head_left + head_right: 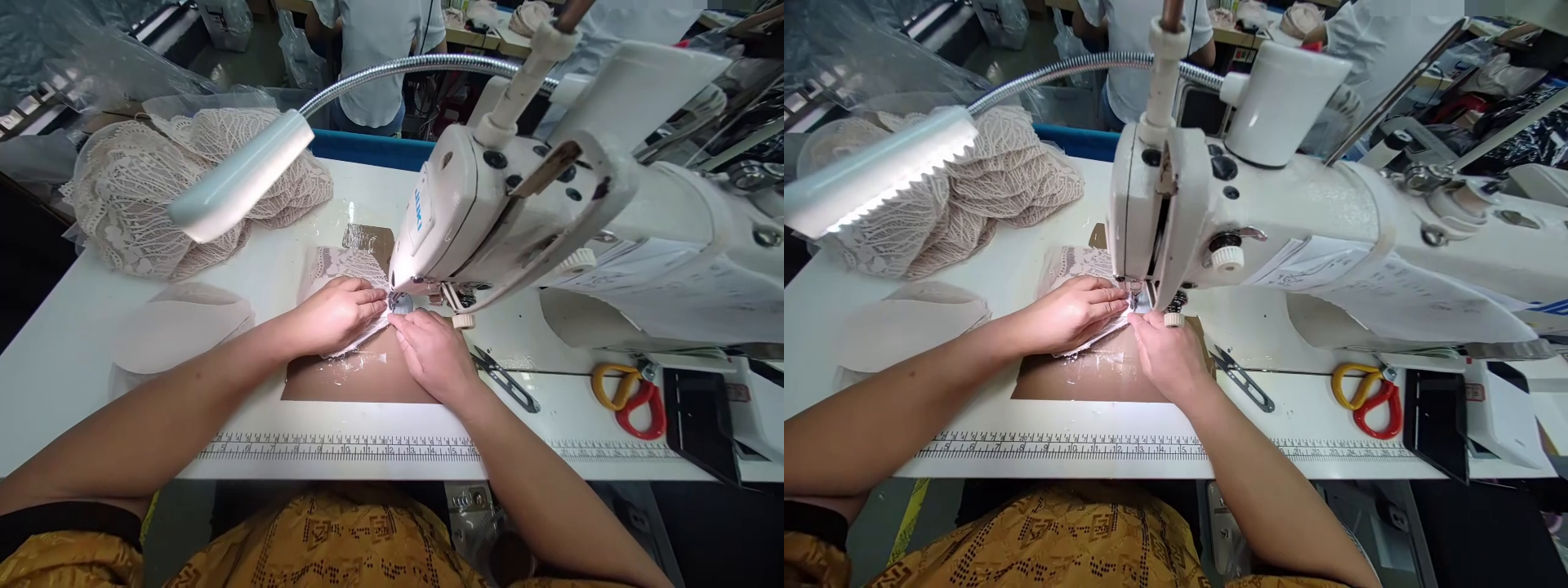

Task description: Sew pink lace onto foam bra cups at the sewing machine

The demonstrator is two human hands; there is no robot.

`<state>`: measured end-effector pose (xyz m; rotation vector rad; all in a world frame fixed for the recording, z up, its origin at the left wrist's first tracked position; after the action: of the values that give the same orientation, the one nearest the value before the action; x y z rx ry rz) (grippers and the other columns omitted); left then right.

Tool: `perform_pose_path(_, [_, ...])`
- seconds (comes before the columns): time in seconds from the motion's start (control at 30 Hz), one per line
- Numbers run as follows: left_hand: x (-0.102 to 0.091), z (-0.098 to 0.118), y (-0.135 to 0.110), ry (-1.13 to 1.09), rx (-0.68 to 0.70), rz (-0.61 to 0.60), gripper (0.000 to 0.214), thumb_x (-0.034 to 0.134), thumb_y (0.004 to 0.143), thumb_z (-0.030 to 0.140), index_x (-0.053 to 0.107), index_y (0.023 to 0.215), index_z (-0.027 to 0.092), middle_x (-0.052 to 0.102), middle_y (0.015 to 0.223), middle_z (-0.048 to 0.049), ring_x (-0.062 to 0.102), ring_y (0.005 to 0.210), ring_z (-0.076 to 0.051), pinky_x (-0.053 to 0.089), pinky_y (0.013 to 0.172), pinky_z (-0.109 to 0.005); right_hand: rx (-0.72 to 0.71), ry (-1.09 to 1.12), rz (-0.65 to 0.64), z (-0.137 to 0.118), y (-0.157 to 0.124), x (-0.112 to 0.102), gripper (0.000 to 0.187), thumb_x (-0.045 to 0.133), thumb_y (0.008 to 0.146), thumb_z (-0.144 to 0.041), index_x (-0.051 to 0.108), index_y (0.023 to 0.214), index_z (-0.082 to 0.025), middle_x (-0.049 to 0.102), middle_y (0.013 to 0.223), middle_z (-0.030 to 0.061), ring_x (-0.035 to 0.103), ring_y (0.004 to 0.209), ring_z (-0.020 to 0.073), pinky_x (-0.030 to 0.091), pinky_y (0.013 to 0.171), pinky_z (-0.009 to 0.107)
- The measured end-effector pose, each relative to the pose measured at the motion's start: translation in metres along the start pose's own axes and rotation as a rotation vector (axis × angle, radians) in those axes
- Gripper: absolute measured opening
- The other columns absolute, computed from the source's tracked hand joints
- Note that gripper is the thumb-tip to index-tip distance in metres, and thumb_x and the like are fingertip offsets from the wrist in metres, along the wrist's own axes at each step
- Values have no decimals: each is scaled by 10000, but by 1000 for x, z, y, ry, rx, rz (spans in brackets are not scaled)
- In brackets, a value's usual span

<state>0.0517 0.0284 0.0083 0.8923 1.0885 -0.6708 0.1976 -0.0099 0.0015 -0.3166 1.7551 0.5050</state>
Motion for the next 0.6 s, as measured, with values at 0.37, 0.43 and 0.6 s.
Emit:
perform_pose_path(0.37, [-6, 10, -8, 54, 21, -76, 387, 457, 966, 365, 620, 1257, 169, 569, 1325, -160, 547, 1095, -301, 443, 913, -450, 107, 83, 7, 7, -1, -1, 354, 433, 938, -185, 638, 1225, -167, 697, 1056, 96, 624, 950, 237, 462, 830, 324])
perform_pose_path(0.43, [-7, 13, -8, 48, 44, -88, 392, 446, 972, 370, 617, 1259, 165, 582, 1296, -161, 554, 1073, -290, 440, 904, -435, 108, 88, 11, 7, -2, -1, 349, 432, 937, -176, 642, 1216, -168, 696, 1047, 90, 625, 948, 230, 460, 816, 313])
perform_pose_path(0.6, [-7, 14, -8, 43, 102, -94, 357, 408, 1002, 326, 647, 1196, 146, 636, 1249, -130, 568, 1031, -248, 438, 902, -393, -2, 9, 19, 3, -3, 1, 354, 434, 933, -153, 660, 1203, -189, 672, 971, 78, 593, 869, 210, 430, 744, 302])
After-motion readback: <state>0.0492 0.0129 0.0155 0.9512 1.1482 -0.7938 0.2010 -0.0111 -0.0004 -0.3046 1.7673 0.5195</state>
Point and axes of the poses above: each hand's wrist, its own y-axis towards the middle knuckle, its own x-axis out of the palm, z = x × y, the point moved 5 cm from there along y, towards the middle knuckle
